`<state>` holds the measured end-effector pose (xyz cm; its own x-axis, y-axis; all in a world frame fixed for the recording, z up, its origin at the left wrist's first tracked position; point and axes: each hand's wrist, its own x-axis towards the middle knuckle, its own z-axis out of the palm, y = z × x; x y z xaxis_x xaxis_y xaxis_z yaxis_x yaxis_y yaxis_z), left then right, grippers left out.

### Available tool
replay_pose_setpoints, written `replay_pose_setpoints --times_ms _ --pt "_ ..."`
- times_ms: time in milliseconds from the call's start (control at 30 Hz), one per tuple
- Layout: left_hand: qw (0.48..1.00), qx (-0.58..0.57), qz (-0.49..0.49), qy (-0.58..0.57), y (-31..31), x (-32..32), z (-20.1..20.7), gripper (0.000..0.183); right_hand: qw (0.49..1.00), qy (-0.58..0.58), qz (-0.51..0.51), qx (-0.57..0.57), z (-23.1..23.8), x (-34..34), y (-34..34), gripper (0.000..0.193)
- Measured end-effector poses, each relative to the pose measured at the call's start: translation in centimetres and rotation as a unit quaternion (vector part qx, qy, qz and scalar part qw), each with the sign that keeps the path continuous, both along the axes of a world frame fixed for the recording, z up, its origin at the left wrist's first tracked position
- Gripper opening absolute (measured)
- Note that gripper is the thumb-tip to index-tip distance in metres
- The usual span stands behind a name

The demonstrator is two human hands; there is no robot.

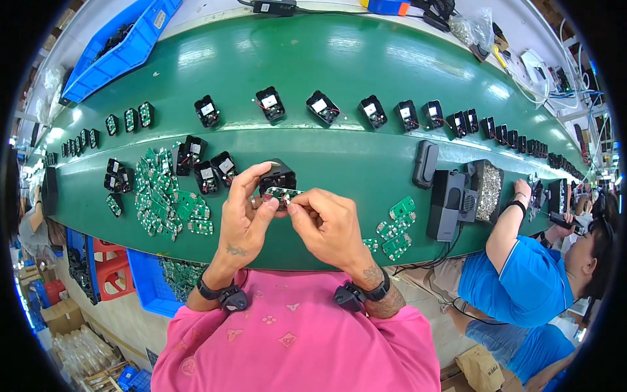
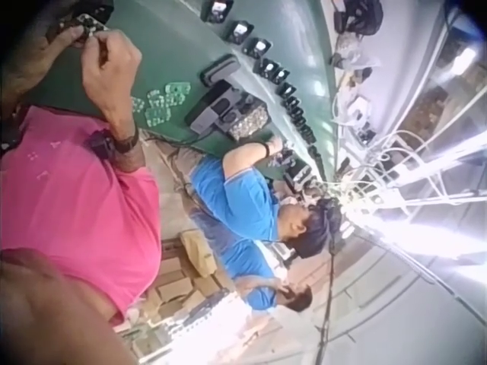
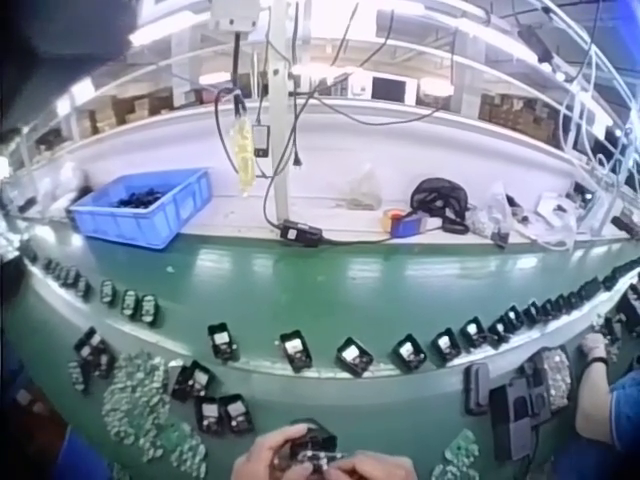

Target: The person assembles electronic devices by fitting green circuit boards into black plastic housings and pressing them together. The assembled units are placed on a conveyor belt, and the person occasionally gathers or rearranges piles of circuit boards.

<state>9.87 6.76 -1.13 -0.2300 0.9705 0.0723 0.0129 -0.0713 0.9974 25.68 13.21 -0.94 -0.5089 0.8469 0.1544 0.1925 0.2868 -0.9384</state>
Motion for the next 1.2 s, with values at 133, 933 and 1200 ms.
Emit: replay_pose_setpoints --times_ms 133,933,1200 --pt "0.999 -0.039 -0.032 -0.009 -0.3 -0.6 0.8 0.052 1.000 -0.005 0.014 -0.006 0.5 0.1 0.0 0.007" --pt "0.988 -0.073 -0.042 -0.127 1.0 -1.9 -2.6 0.059 0.958 0.067 -0.028 -0.276 -3.4 -0.7 0.8 0.015" --pt "0.987 -0.057 -0.067 -0.136 1.2 -2.5 -2.1 0.067 0.922 0.245 -0.094 -0.283 -4.8 -0.5 0.5 0.006"
